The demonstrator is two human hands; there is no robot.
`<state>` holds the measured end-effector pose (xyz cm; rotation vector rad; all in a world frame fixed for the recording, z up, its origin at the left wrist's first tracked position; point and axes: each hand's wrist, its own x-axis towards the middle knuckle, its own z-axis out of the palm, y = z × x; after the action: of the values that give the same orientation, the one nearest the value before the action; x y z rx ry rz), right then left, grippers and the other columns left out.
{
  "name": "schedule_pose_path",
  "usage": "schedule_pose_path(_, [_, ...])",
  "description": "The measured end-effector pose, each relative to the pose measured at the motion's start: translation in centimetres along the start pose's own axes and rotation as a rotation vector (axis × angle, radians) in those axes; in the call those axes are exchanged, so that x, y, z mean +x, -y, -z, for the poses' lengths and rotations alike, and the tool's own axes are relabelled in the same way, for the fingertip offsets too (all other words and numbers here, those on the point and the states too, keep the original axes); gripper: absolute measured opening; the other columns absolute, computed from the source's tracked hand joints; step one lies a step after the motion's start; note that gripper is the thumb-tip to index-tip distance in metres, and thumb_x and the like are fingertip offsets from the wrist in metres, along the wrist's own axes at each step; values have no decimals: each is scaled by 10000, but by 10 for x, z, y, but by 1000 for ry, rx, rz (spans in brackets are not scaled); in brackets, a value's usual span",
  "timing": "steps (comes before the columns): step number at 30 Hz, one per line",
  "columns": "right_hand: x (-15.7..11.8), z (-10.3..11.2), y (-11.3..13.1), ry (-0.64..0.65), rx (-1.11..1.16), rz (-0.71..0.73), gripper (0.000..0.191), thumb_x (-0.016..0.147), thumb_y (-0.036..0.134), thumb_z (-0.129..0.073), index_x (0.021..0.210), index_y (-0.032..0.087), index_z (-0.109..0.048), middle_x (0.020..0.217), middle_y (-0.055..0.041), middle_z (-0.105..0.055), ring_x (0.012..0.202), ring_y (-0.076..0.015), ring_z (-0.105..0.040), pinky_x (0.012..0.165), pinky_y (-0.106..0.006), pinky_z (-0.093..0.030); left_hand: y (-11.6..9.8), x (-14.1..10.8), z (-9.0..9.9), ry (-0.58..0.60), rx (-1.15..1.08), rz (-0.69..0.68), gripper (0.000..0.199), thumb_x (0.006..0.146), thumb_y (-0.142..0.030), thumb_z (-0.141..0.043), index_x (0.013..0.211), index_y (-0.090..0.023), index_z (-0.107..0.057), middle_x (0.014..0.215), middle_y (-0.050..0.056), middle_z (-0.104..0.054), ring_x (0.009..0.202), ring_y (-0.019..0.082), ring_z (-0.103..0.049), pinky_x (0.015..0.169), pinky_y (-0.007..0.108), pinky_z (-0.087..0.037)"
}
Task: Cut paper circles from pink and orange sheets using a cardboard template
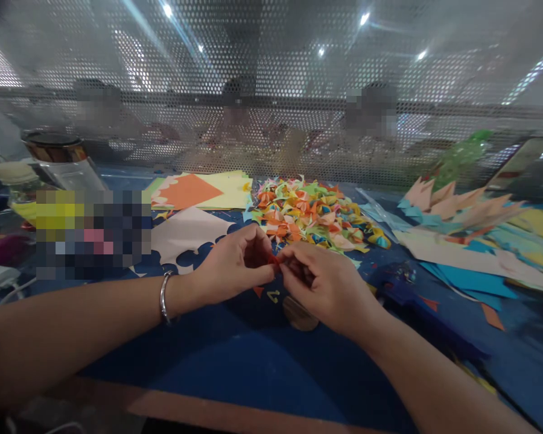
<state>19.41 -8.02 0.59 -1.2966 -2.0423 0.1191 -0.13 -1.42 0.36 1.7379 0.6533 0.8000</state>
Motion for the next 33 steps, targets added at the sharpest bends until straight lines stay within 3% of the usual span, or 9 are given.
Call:
schedule_pose_path(5, [0,3,0,34,24,-35,132,950,284,-606,866,236,-696,650,17,-667,503,-118,-570,492,-252,-438,6,1,2,42,-95,42,305,709,-254,-810,874,-194,-560,765,-40,-624,664,89,-570,645,260,-483])
schedule_pose_path(9, [0,5,2,65,76,-71,175,954,315,-611,814,232,-675,627,7,-648,507,-117,-544,487,-245,-430,7,5,5,133,-312,135,413,644,-293,-934,882,-155,-626,770,-28,-655,683,80,-595,676,255,-480])
schedule_pose_path(16, [-4,5,-3,21,133,-111,172,978,320,-593,852,237,-677,687,-2,-654,540,-126,-553,511,-251,-466,5,10,12,214,-506,251,469,589,-315,-1020,881,-117,-712,796,25,-733,684,91,-655,624,233,-456])
schedule_pose_path(25, [-5,2,-6,14,149,-137,128,968,321,-616,904,237,-688,715,-6,-690,543,-129,-580,516,-255,-486,11,11,12,172,-470,224,326,646,-223,-952,865,-122,-731,780,24,-749,696,95,-683,664,231,-527])
schedule_pose_path(33, [-4,1,-7,31,149,-155,174,952,388,-637,938,234,-716,740,-22,-728,546,-140,-620,528,-263,-516,8,6,7,96,-346,120,358,613,-251,-960,821,-142,-690,744,-6,-710,666,80,-629,657,222,-511])
